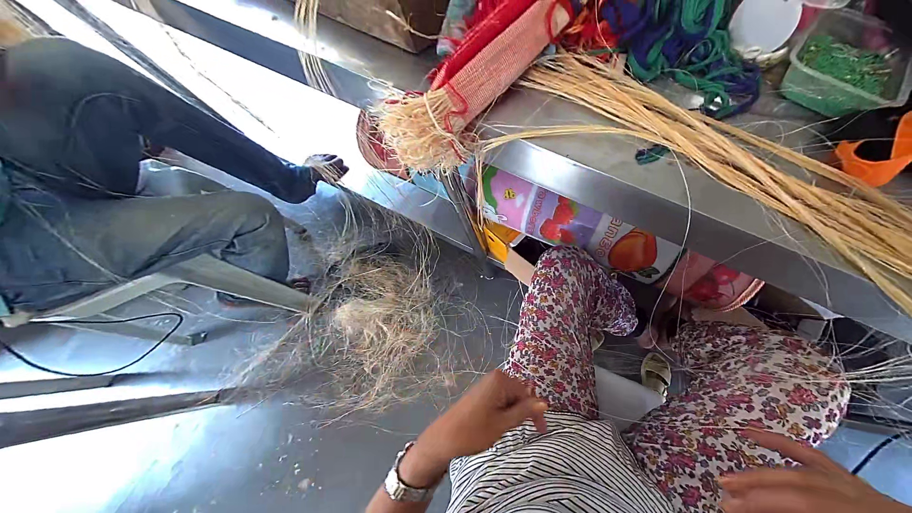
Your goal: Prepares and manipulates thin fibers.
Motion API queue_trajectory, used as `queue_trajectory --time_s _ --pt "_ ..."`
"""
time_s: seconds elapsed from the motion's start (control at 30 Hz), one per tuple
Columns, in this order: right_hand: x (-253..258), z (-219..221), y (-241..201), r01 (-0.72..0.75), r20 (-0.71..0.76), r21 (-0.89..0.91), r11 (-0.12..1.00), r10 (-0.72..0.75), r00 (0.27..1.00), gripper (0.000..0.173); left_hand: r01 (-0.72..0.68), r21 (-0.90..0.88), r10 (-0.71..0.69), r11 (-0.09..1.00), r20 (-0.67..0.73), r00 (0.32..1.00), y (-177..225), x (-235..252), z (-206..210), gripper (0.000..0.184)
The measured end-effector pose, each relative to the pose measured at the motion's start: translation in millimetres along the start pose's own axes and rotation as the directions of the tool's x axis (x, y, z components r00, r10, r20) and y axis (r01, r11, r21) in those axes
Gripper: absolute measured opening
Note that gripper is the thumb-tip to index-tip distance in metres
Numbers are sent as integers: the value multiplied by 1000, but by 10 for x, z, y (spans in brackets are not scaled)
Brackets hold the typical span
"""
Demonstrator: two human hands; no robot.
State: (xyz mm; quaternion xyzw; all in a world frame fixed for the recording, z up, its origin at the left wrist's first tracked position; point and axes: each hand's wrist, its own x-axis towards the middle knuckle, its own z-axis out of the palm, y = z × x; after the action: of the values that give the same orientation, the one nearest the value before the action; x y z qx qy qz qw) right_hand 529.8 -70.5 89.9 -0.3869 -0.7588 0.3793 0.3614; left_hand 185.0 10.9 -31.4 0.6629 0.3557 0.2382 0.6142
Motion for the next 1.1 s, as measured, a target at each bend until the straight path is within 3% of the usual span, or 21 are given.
queue_trajectory --time_s 0.1,0.23,0.37,0.47,0.73,0.83,0.97,1.03,1.1 --pt "289 500 380 -165 -47 -40 985 163 985 29 -153 101 141 983 111 984 15 64 180 39" --pt "599 934 751 -389 28 230 892 393 919 36 -185 253 123 950 241 963 10 92 342 42" --pt "750 1070 794 -408 -5 480 776 468 884 15 -187 335 70 923 333 940 -72 80 384 42" --pt "801 1026 834 -380 -98 512 771 492 865 17 -137 387 -8 912 350 937 -220 22 288 41" --pt "816 952 961 -264 -301 487 832 444 844 15 135 518 -295 844 241 925 -560 -251 -140 37" --pt "816 1003 979 -235 -335 514 825 445 831 16 242 558 -424 794 222 878 -590 -270 -234 37" --pt "795 1062 1008 -228 -339 536 813 455 823 16 308 580 -480 754 165 862 -533 -270 -320 33" --pt "780 1093 1022 -235 -325 543 806 460 827 16 327 538 -392 777 8 920 -411 -296 -355 35" --pt "759 1129 1025 -249 -307 534 808 459 834 15 235 502 -136 832 -226 965 -299 -313 -358 36"
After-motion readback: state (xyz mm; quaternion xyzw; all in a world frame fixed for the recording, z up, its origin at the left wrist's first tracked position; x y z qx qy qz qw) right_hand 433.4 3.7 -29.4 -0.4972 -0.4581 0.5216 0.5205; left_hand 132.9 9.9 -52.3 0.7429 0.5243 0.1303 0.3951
